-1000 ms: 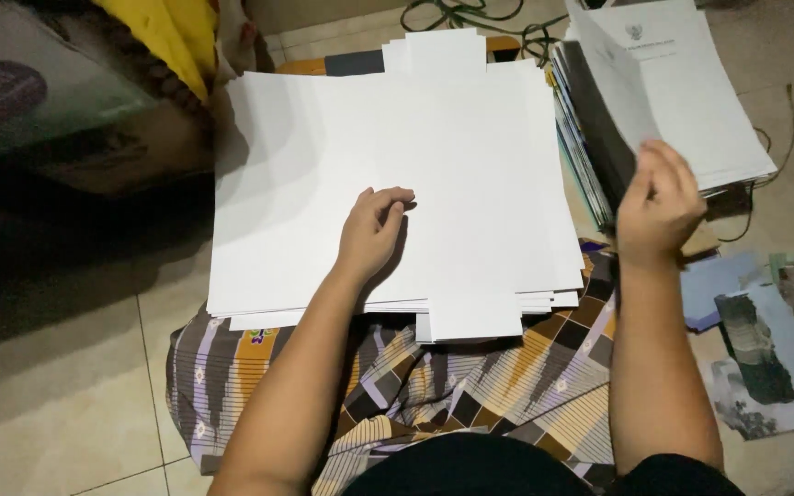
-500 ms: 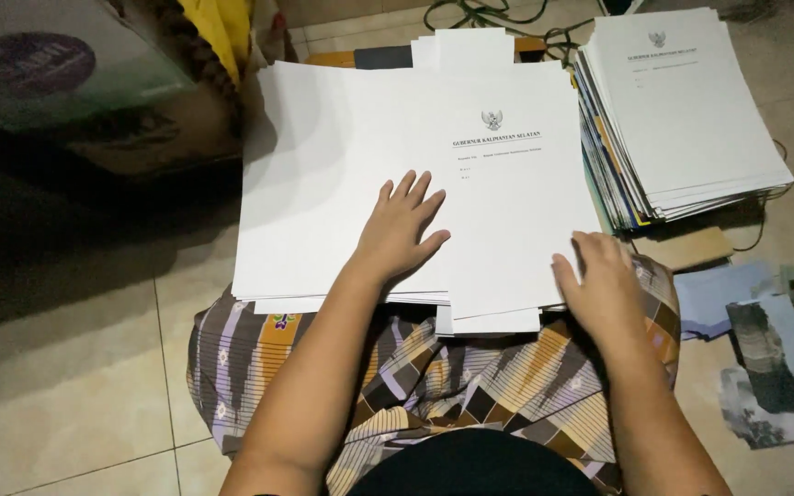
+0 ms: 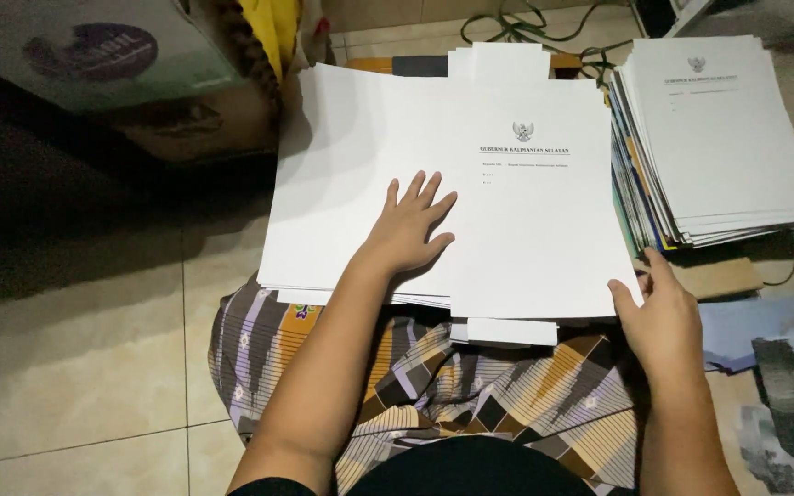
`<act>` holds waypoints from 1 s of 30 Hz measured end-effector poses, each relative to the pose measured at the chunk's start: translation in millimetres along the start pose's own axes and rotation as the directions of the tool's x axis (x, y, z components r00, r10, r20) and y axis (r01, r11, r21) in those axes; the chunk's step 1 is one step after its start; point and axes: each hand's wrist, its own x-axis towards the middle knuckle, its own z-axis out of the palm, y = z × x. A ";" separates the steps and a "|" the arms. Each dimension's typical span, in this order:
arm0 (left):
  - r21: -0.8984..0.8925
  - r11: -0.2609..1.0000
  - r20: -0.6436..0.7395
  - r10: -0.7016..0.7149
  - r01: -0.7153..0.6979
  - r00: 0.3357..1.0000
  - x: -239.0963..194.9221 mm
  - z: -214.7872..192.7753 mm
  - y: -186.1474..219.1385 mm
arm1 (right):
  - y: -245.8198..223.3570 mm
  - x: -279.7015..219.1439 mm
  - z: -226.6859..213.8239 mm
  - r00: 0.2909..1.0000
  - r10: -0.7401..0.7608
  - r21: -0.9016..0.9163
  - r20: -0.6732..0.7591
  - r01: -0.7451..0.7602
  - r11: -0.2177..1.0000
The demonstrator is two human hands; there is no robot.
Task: Manually folding and pressing cardstock templates to assemble folders.
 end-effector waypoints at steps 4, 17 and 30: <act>-0.005 0.994 -0.162 0.108 -0.110 0.981 10.8 29.2 -22.8 | 0.6 11.6 12.6 0.999 0.032 -0.027 0.014 -0.031 0.999; -0.054 0.998 -0.037 -0.042 0.039 0.998 5.5 -4.8 -10.6 | 2.8 18.6 34.8 0.997 -0.036 0.191 0.073 0.021 0.981; -0.054 0.997 -0.043 -0.057 0.054 0.997 0.6 -10.1 -3.0 | -10.5 19.4 37.0 0.998 -0.047 0.241 0.036 0.037 0.970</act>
